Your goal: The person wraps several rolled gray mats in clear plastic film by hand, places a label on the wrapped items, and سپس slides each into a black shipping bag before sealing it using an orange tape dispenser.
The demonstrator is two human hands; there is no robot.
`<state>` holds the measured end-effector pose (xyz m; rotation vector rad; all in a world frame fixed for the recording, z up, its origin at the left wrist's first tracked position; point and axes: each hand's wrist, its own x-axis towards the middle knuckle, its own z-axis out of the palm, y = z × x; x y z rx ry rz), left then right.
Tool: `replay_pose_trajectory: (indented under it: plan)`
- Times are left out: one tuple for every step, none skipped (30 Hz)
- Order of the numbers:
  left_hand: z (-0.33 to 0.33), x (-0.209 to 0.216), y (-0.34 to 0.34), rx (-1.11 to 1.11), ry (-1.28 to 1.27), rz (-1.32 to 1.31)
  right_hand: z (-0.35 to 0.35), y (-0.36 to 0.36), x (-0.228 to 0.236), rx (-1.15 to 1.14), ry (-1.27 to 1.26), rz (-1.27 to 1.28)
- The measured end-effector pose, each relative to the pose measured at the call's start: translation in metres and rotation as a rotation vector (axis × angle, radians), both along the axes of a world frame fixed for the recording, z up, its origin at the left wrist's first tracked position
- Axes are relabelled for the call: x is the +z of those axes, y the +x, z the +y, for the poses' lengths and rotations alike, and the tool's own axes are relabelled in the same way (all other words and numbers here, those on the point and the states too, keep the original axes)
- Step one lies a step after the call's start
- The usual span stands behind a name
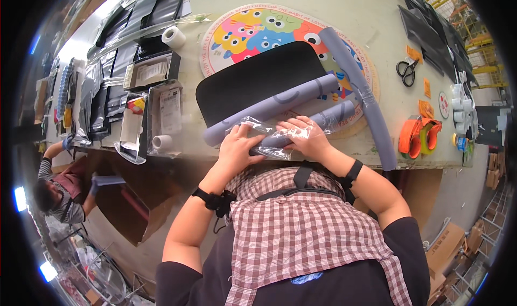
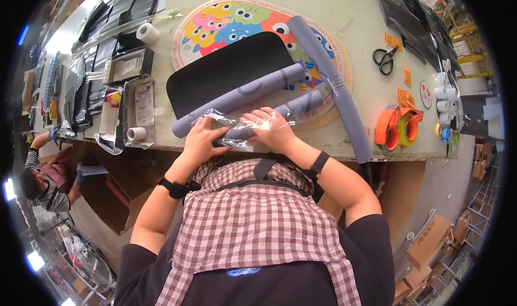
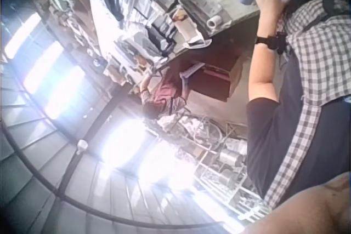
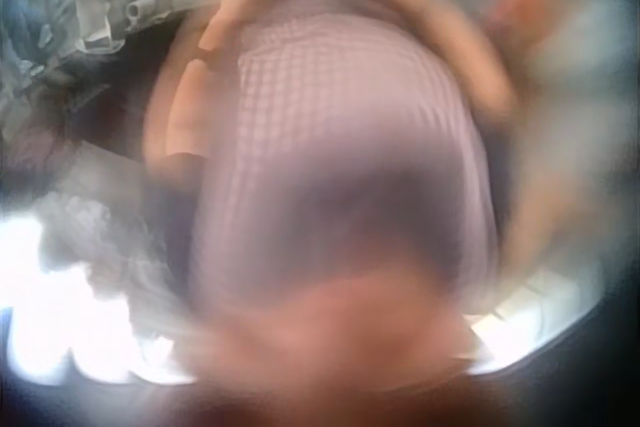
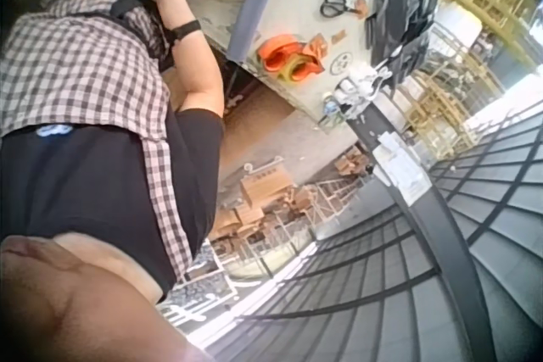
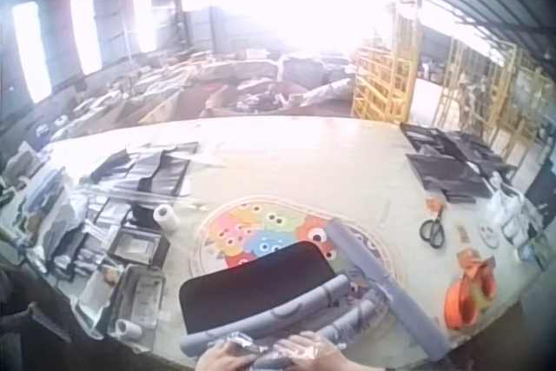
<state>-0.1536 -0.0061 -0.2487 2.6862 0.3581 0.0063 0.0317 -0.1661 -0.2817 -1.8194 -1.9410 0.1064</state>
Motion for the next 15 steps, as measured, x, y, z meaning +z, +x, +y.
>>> replay_pose_trajectory:
  plan:
    - [0.0,-0.001,0.0,0.004,-0.001,-0.001,-0.002,-0.001,-0.004,0.004,-0.001,-0.001]
    - [0.0,-0.002,-0.001,0.015,0.006,0.018,-0.003,-0.001,-0.009,0.001,0.06,0.011]
    - [-0.001,-0.003,-0.001,0.025,0.013,0.037,-0.005,-0.002,-0.012,-0.003,0.122,0.023]
    - [-0.001,-0.003,0.0,0.028,0.012,0.036,-0.007,-0.002,-0.015,0.017,0.209,-0.033]
    - [0.001,-0.003,0.0,0.022,0.014,0.022,-0.009,-0.004,-0.017,0.02,0.209,-0.033]
    - [0.001,-0.003,0.0,0.015,0.017,0.007,-0.012,-0.006,-0.018,0.013,0.26,-0.014]
    - [0.002,-0.004,0.0,0.018,0.019,0.005,-0.015,-0.006,-0.02,0.006,0.311,0.005]
    - [0.003,-0.007,0.001,0.009,0.028,-0.007,-0.015,-0.005,-0.021,0.074,0.342,-0.075]
    - [0.004,-0.009,0.001,-0.001,0.036,-0.019,-0.019,-0.001,-0.02,0.075,0.342,-0.072]
    - [0.005,-0.009,0.0,0.0,0.037,-0.017,-0.023,0.004,-0.017,0.134,0.268,-0.099]
    - [0.005,-0.008,0.001,0.007,0.032,-0.002,-0.025,0.007,-0.01,0.192,0.195,-0.131]
    - [0.005,-0.007,0.001,0.015,0.027,0.012,-0.023,0.01,0.004,0.251,0.231,-0.129]
    - [0.006,-0.006,0.002,0.014,0.029,0.009,-0.025,0.011,0.001,0.251,0.232,-0.133]
    - [0.006,-0.004,0.002,0.009,0.01,0.032,-0.028,0.011,0.003,0.161,0.19,0.064]
    - [0.006,-0.003,0.003,0.003,-0.009,0.057,-0.03,0.011,0.005,0.071,0.146,0.262]
